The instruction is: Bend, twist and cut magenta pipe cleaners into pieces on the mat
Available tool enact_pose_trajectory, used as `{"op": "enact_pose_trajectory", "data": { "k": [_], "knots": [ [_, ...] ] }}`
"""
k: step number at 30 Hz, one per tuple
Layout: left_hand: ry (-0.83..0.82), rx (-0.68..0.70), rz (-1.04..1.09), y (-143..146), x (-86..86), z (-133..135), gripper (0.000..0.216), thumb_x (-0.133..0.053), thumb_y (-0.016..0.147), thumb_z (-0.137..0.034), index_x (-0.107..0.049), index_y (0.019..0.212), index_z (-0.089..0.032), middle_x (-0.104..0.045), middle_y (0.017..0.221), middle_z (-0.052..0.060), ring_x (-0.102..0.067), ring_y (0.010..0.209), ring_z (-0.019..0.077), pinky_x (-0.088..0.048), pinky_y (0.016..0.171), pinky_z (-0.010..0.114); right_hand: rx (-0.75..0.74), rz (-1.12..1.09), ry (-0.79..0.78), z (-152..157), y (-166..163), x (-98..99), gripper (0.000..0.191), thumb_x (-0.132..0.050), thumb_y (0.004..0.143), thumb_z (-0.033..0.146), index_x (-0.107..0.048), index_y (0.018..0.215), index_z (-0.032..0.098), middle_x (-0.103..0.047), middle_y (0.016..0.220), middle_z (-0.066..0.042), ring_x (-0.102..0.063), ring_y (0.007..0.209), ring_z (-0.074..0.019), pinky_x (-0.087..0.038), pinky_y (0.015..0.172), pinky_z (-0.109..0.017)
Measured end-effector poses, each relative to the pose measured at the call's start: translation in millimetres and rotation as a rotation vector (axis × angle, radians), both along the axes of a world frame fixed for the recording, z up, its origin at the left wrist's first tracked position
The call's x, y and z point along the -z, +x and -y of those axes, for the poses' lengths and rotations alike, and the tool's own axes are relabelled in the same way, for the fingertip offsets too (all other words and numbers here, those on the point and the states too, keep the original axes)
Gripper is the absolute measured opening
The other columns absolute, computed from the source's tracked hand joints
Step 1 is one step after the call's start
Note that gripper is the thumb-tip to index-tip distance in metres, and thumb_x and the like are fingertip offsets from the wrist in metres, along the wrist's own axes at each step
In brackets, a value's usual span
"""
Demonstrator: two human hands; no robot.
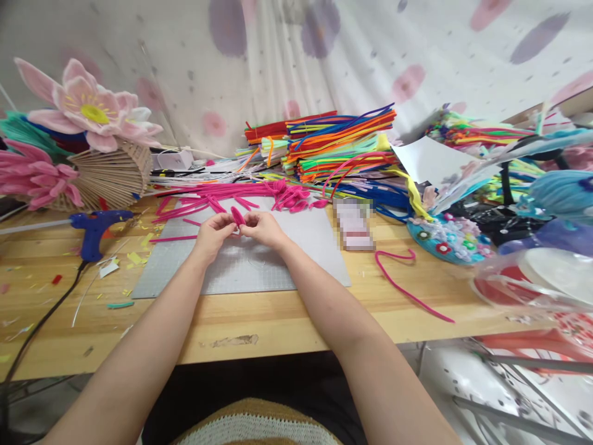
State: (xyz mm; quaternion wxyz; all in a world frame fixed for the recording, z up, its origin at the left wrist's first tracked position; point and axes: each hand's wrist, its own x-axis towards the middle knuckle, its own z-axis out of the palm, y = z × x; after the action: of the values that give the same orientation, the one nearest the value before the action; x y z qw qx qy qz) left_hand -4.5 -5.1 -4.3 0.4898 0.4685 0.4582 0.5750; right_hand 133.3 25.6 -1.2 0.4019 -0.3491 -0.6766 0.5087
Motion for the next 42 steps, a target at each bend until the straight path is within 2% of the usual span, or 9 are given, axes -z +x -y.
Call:
{"op": "enact_pose_trajectory", "data": {
  "k": [10, 18, 28, 33, 38, 42],
  "knots": [
    [0.035, -0.009, -0.040, 1, 0.9, -1, 0.020, -0.068, 0.054, -0.023, -0.058, 0.070, -0.016, -0.060, 0.063, -0.002, -0.054, 0.055, 0.0087, -0.048, 0.055, 0.023, 0.054, 0.114, 0.069, 0, 0, 3.8, 0.018, -0.057, 0.061, 0.032, -0.052, 0.062, 0.014, -0.052, 0.055, 0.002, -0.044, 0.050, -0.0071, -0.034, 0.050, -0.021],
    [0.095, -0.098, -0.183, 0, 1.6, 0, 0.016, -0.065, 0.058, -0.022, -0.059, 0.070, -0.016, -0.058, 0.065, -0.002, -0.053, 0.059, 0.0094, -0.046, 0.057, 0.023, 0.142, 0.199, 0.116, 1, -1, 3.8, 0.021, -0.059, 0.064, 0.035, -0.056, 0.065, 0.014, -0.056, 0.058, 0.000, -0.049, 0.054, -0.0088, -0.036, 0.053, -0.021],
    [0.116, -0.230, -0.317, 7, 6.4, -2, 0.009, -0.056, 0.059, -0.014, -0.054, 0.067, -0.017, -0.055, 0.064, -0.003, -0.050, 0.061, 0.0097, -0.043, 0.057, 0.021, 0.219, 0.305, 0.257, 7, -5, 5.3, 0.009, -0.056, 0.066, 0.024, -0.057, 0.066, 0.015, -0.054, 0.059, 0.001, -0.046, 0.055, -0.0090, -0.035, 0.056, -0.022],
    [0.144, -0.228, -0.231, 9, 7.6, -4, 0.018, -0.056, 0.057, -0.013, -0.055, 0.074, -0.018, -0.059, 0.068, -0.002, -0.053, 0.063, 0.0104, -0.046, 0.061, 0.023, 0.210, 0.215, 0.168, 2, -6, 8.8, 0.012, -0.056, 0.065, 0.027, -0.056, 0.066, 0.014, -0.054, 0.057, 0.001, -0.047, 0.054, -0.0090, -0.035, 0.055, -0.022],
    [0.133, -0.186, -0.200, 10, 6.9, -2, 0.013, -0.058, 0.058, -0.017, -0.056, 0.071, -0.018, -0.058, 0.065, -0.003, -0.053, 0.061, 0.0102, -0.048, 0.060, 0.024, 0.002, 0.043, -0.049, -5, -3, 9.3, 0.017, -0.058, 0.064, 0.031, -0.052, 0.062, 0.015, -0.054, 0.055, 0.002, -0.047, 0.052, -0.0081, -0.036, 0.053, -0.021],
    [0.124, -0.167, -0.174, 9, 7.1, -2, 0.014, -0.061, 0.058, -0.020, -0.057, 0.071, -0.018, -0.058, 0.064, -0.003, -0.052, 0.059, 0.0100, -0.047, 0.059, 0.024, -0.046, -0.001, -0.104, -5, 2, 5.6, 0.021, -0.059, 0.064, 0.035, -0.052, 0.061, 0.015, -0.054, 0.053, 0.003, -0.045, 0.049, -0.0067, -0.034, 0.050, -0.020]
  ]
}}
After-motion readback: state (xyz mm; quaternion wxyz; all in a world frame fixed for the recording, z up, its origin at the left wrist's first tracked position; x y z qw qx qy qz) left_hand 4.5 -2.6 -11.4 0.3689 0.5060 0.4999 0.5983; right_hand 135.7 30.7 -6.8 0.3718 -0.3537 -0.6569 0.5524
